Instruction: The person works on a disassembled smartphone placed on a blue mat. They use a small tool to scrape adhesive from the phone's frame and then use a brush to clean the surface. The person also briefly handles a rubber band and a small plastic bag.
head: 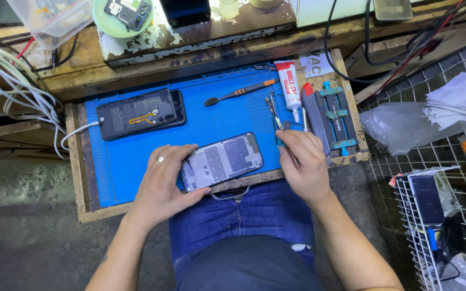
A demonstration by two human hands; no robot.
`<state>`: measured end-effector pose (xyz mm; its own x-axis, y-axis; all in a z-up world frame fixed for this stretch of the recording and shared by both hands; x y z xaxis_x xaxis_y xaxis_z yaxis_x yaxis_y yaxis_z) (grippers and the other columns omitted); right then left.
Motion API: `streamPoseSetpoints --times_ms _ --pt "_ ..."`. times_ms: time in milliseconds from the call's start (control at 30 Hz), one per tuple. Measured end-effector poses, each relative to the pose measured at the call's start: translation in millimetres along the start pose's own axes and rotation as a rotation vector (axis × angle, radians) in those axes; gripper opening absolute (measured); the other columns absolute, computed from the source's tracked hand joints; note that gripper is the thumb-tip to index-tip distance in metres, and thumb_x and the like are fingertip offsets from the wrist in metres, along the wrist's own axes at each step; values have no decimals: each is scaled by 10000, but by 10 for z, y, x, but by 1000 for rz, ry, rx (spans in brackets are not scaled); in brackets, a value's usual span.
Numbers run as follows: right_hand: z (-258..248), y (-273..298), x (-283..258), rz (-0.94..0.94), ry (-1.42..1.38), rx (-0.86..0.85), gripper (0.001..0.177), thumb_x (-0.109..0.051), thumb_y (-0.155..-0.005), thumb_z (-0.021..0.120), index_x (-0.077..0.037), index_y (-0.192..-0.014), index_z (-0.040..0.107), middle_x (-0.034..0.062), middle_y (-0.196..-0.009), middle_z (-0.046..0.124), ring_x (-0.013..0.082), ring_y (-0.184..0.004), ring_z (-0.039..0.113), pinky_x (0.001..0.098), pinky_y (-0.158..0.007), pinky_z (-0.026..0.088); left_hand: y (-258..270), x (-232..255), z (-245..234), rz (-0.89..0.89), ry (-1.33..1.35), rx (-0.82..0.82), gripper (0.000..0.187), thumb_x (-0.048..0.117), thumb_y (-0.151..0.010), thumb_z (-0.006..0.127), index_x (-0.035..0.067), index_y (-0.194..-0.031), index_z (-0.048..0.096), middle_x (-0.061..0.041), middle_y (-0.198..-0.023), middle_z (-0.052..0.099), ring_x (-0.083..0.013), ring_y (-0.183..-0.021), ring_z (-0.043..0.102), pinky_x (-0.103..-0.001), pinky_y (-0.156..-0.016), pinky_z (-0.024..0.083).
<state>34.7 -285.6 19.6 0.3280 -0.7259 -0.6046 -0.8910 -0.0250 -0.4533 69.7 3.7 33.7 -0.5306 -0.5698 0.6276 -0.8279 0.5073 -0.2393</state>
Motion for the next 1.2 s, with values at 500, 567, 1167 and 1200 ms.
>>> streamPoseSetpoints --times_ms 500,567,1167,1200 --pt "101 23 -26 -150 174 -16 367 -145 -856 735 -38 -1206 705 91 -1181 718 271 -1149 634 437 -1030 365 -10 -67 137 -35 -40 -167 889 351 -685 833 -3 -1428 498 -180 -1273 633 -337 -1276 522 -510 -1134 293" --pt "119 -15 -22 -149 196 -14 349 -152 -865 733 -49 -1198 713 73 -1172 725 263 -1149 635 436 -1038 362 -43 -109 135 -14 -55 -172 888 360 -704 823 3 -1446 491 -170 -1293 636 -331 -1293 522 -516 -1140 284" --pt "119 85 -19 -186 206 60 397 -281 -861 748 -41 -1175 719 100 -1215 712 300 -1192 626 453 -1073 368 229 -293 25 -3 -59 429 381 205 -885 771 -6 -1186 671 -161 -1240 699 -356 -1177 637 -437 -1045 466" --pt "111 94 -5 -179 193 83 395 -284 -872 745 -36 -1178 716 99 -1209 714 301 -1186 631 450 -1071 372 264 -350 -12 -17 -62 503 289 164 -913 753 -10 -1135 692 -161 -1180 719 -350 -1126 663 -423 -1005 492"
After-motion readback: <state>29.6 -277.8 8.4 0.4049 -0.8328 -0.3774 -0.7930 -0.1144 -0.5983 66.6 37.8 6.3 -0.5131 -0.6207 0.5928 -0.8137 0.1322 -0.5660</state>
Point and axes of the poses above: each hand's wrist, its own y-axis away from the middle knuckle, its own z-axis out of the palm, x = y × z, the point moved 3 cm from there along -y, towards the middle knuckle
